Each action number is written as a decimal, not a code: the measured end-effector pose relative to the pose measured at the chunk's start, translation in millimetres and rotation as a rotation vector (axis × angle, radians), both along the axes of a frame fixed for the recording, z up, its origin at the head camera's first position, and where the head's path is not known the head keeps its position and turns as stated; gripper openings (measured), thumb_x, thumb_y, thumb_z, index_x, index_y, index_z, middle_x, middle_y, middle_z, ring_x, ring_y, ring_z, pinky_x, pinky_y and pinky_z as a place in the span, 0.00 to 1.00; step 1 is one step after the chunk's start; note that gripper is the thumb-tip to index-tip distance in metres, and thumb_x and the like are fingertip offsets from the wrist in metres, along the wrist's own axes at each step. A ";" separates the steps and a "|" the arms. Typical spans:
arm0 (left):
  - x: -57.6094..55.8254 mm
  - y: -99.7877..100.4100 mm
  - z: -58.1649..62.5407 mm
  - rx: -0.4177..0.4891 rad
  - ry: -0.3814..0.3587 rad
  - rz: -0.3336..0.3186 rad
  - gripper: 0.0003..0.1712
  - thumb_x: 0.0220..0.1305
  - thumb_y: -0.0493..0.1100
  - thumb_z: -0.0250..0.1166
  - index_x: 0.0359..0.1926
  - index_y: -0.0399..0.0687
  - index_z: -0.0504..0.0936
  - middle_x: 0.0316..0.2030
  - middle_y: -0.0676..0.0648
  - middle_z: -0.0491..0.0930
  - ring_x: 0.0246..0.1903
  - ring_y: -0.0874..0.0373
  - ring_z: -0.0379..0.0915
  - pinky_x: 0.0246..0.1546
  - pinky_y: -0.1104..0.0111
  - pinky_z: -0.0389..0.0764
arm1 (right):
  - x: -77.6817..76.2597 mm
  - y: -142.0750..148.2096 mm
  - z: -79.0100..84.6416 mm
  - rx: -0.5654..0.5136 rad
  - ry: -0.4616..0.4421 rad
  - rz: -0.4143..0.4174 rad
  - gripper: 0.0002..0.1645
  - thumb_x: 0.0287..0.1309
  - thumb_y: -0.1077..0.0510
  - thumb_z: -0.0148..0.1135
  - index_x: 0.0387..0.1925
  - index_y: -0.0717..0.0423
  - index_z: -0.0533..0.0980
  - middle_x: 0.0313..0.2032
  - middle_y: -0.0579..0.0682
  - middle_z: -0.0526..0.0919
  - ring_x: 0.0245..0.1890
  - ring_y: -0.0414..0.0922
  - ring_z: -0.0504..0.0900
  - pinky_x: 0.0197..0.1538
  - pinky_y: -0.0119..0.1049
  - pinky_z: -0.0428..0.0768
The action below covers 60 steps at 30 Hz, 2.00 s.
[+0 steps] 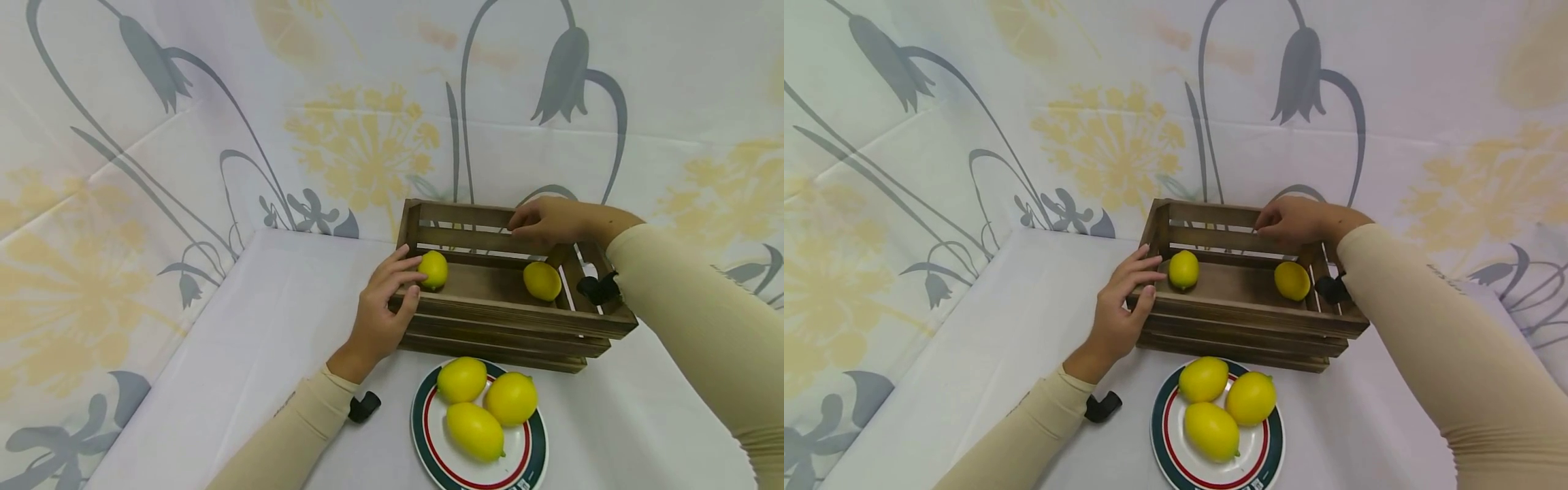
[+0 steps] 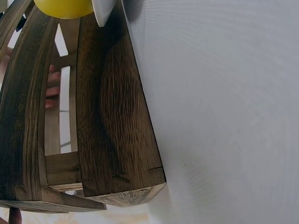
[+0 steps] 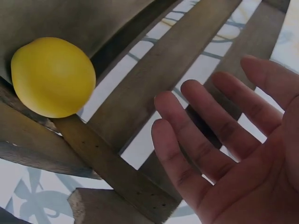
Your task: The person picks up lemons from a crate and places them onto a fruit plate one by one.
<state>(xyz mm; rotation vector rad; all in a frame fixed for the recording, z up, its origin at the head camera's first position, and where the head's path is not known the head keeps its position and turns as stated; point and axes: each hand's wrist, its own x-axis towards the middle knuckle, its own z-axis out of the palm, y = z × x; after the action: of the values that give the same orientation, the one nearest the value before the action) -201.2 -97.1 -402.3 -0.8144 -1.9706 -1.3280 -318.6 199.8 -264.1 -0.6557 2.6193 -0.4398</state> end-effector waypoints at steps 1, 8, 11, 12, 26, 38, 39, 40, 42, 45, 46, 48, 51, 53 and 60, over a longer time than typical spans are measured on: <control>0.1 0.1 0.0 0.001 0.002 0.001 0.21 0.76 0.50 0.51 0.48 0.40 0.83 0.60 0.40 0.79 0.73 0.47 0.61 0.75 0.56 0.61 | -0.4 0.3 -1.3 0.003 -0.006 -0.001 0.24 0.72 0.55 0.54 0.60 0.68 0.74 0.51 0.66 0.81 0.40 0.52 0.86 0.43 0.46 0.86; -0.2 0.4 0.0 0.004 0.009 -0.002 0.16 0.74 0.45 0.55 0.48 0.39 0.83 0.59 0.39 0.78 0.72 0.45 0.61 0.75 0.55 0.61 | 0.0 4.5 -9.6 0.044 -0.056 -0.013 0.24 0.72 0.54 0.53 0.61 0.67 0.74 0.53 0.67 0.80 0.43 0.51 0.82 0.45 0.46 0.85; -0.5 0.6 0.1 0.004 0.010 -0.001 0.13 0.71 0.40 0.57 0.48 0.40 0.83 0.60 0.40 0.78 0.72 0.44 0.62 0.75 0.55 0.61 | 0.1 6.7 -12.9 0.042 -0.091 -0.032 0.26 0.72 0.54 0.53 0.62 0.68 0.72 0.53 0.67 0.79 0.43 0.51 0.83 0.47 0.48 0.85; -0.5 0.8 -0.1 0.002 0.010 0.000 0.12 0.71 0.39 0.57 0.48 0.40 0.83 0.60 0.40 0.78 0.72 0.44 0.62 0.75 0.55 0.61 | -0.2 7.5 -14.1 0.042 -0.105 -0.035 0.26 0.72 0.54 0.53 0.62 0.68 0.72 0.53 0.67 0.79 0.42 0.51 0.83 0.47 0.48 0.85; -1.3 -0.8 -0.5 -0.004 0.016 -0.007 0.13 0.72 0.41 0.56 0.49 0.39 0.83 0.60 0.38 0.78 0.72 0.44 0.61 0.75 0.55 0.61 | -5.1 7.9 -21.1 0.111 -0.154 -0.024 0.24 0.72 0.59 0.50 0.62 0.71 0.72 0.57 0.73 0.76 0.45 0.55 0.84 0.44 0.47 0.87; -1.0 -1.1 0.2 -0.009 0.023 0.000 0.15 0.73 0.43 0.55 0.49 0.39 0.83 0.60 0.39 0.78 0.73 0.45 0.61 0.75 0.55 0.61 | -2.1 6.5 -23.3 0.155 -0.300 -0.053 0.24 0.71 0.63 0.45 0.64 0.69 0.71 0.61 0.72 0.73 0.48 0.57 0.77 0.48 0.45 0.83; -0.8 -1.0 0.5 -0.010 0.023 0.001 0.15 0.74 0.44 0.55 0.49 0.39 0.83 0.60 0.39 0.78 0.73 0.45 0.61 0.75 0.55 0.61 | -1.7 6.5 -24.0 0.165 -0.297 -0.049 0.24 0.72 0.62 0.45 0.64 0.69 0.71 0.60 0.71 0.73 0.46 0.55 0.76 0.46 0.43 0.82; -0.6 -0.9 0.7 -0.011 0.021 0.001 0.16 0.74 0.45 0.54 0.49 0.39 0.83 0.60 0.39 0.78 0.73 0.45 0.61 0.75 0.55 0.61 | -1.4 6.7 -24.8 0.177 -0.294 -0.038 0.24 0.72 0.62 0.45 0.65 0.69 0.70 0.59 0.71 0.74 0.44 0.54 0.75 0.46 0.43 0.81; -0.1 -0.9 1.1 -0.014 0.017 0.002 0.17 0.75 0.47 0.53 0.49 0.39 0.83 0.60 0.39 0.78 0.73 0.46 0.61 0.75 0.55 0.61 | -0.6 7.4 -26.7 0.205 -0.272 -0.008 0.25 0.71 0.62 0.46 0.65 0.70 0.70 0.59 0.70 0.75 0.46 0.54 0.76 0.48 0.45 0.81; 0.0 -0.7 0.5 -0.015 0.013 0.005 0.19 0.75 0.48 0.53 0.49 0.39 0.83 0.60 0.40 0.78 0.72 0.45 0.61 0.75 0.55 0.61 | 0.6 9.5 -30.4 0.252 -0.224 0.038 0.25 0.68 0.64 0.49 0.64 0.70 0.71 0.59 0.71 0.76 0.52 0.59 0.77 0.56 0.53 0.80; 0.1 -0.6 0.3 -0.014 0.012 0.006 0.19 0.75 0.48 0.53 0.49 0.39 0.83 0.60 0.40 0.78 0.72 0.45 0.61 0.74 0.55 0.61 | 1.0 9.9 -31.6 0.262 -0.213 0.048 0.25 0.67 0.65 0.50 0.63 0.70 0.72 0.60 0.72 0.75 0.55 0.61 0.77 0.58 0.56 0.79; 0.1 -0.7 0.4 -0.013 0.013 0.008 0.19 0.75 0.48 0.53 0.49 0.39 0.83 0.60 0.40 0.78 0.72 0.46 0.61 0.74 0.55 0.62 | 1.8 10.1 -33.4 0.280 -0.191 0.063 0.26 0.63 0.66 0.53 0.62 0.70 0.72 0.60 0.73 0.75 0.57 0.64 0.77 0.59 0.59 0.78; 0.1 -0.6 1.1 -0.011 0.015 0.009 0.19 0.75 0.48 0.53 0.49 0.39 0.83 0.59 0.39 0.79 0.73 0.47 0.61 0.74 0.55 0.62 | 3.1 9.7 -33.9 0.303 -0.177 0.070 0.28 0.59 0.68 0.58 0.62 0.71 0.73 0.60 0.74 0.74 0.58 0.67 0.76 0.60 0.61 0.77; -0.1 -0.6 1.5 -0.011 0.018 0.007 0.19 0.76 0.48 0.52 0.49 0.39 0.83 0.59 0.39 0.79 0.73 0.47 0.61 0.74 0.55 0.62 | 3.7 9.5 -34.1 0.320 -0.173 0.069 0.29 0.57 0.68 0.60 0.61 0.71 0.73 0.59 0.75 0.74 0.58 0.68 0.75 0.59 0.61 0.77; -1.6 -1.0 0.5 -0.014 0.024 0.002 0.14 0.73 0.42 0.55 0.49 0.40 0.83 0.60 0.41 0.78 0.73 0.47 0.61 0.75 0.55 0.61 | 5.7 10.1 -34.7 0.345 -0.150 0.033 0.32 0.53 0.68 0.64 0.61 0.69 0.73 0.59 0.75 0.71 0.57 0.68 0.74 0.58 0.61 0.77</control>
<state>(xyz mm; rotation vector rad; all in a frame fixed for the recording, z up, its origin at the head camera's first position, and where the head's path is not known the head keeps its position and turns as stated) -202.9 -98.1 -401.8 -0.8303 -1.9636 -1.2990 -312.9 209.9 -298.8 -0.5266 2.4535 -0.0211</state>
